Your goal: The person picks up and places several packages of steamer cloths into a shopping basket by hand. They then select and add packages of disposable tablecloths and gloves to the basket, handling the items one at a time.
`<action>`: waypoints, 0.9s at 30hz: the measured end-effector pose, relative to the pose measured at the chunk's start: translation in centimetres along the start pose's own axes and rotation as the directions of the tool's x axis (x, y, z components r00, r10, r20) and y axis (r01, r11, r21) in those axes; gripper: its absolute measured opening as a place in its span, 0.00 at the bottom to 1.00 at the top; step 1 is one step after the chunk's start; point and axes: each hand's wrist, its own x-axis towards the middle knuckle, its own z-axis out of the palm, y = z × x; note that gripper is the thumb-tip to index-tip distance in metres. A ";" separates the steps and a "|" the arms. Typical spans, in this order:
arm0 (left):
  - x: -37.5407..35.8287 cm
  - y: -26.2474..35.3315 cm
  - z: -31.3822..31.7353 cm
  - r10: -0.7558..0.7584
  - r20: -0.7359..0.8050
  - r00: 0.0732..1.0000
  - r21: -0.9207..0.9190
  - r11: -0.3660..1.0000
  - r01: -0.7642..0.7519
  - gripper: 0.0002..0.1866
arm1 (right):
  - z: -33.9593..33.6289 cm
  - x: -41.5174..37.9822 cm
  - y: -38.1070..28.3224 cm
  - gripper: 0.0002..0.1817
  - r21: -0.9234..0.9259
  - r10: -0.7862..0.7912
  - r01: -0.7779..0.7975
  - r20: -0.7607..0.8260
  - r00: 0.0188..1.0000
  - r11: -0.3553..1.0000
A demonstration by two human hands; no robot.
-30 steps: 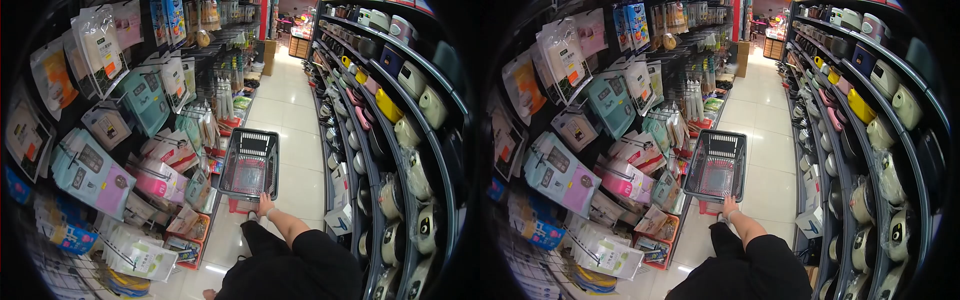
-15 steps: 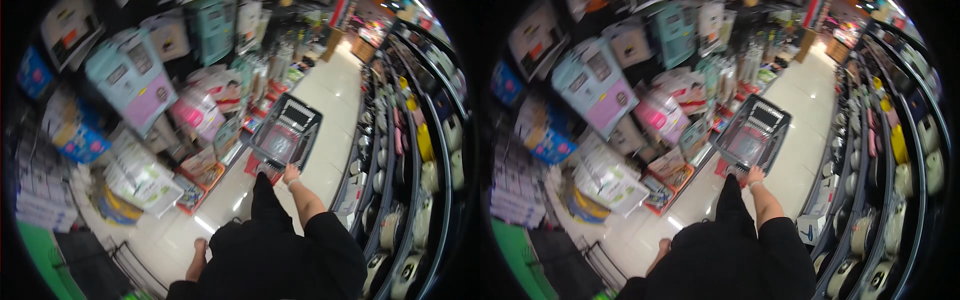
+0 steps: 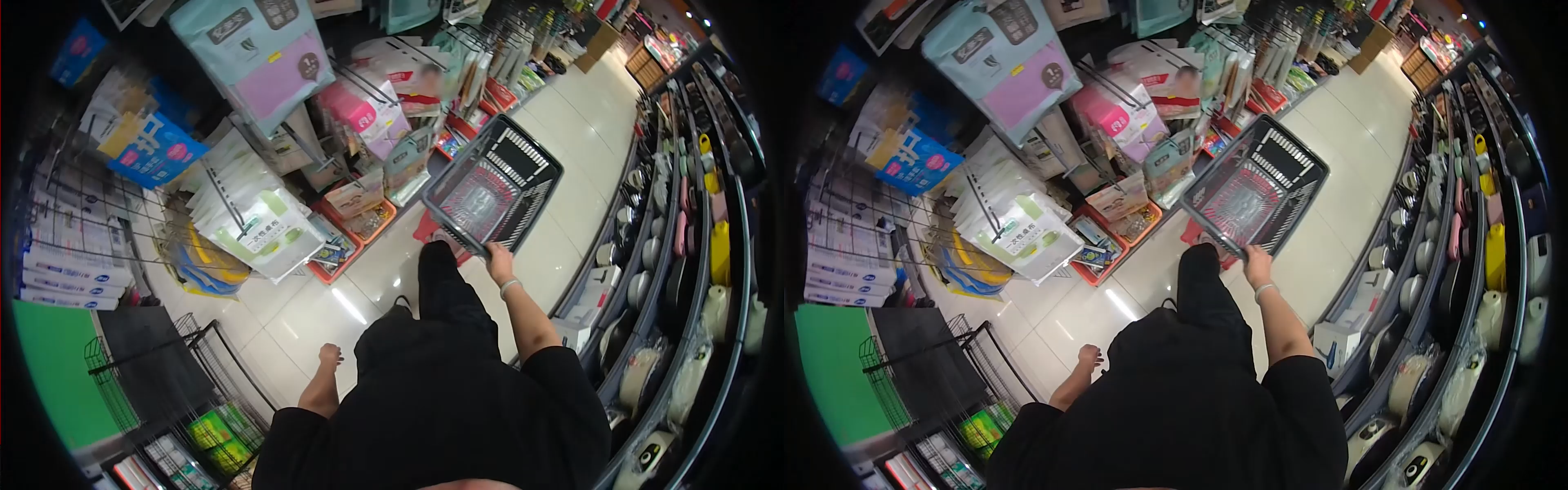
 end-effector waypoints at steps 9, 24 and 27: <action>-0.6 2.7 2.1 0.210 -0.020 0.977 0.026 0.977 -0.210 0.14 | -2.8 -4.9 -5.6 0.31 0.134 0.075 -0.043 -0.242 0.967 0.990; -4.0 8.2 2.9 0.334 -0.123 0.935 -0.075 0.936 -0.344 0.18 | 4.3 -5.9 0.8 0.57 0.798 0.585 -0.478 0.202 0.785 0.366; -3.6 6.9 2.4 0.266 -0.156 0.951 -0.010 0.963 -0.270 0.19 | 4.5 -5.0 1.2 0.58 0.790 0.571 -0.469 0.188 0.799 0.396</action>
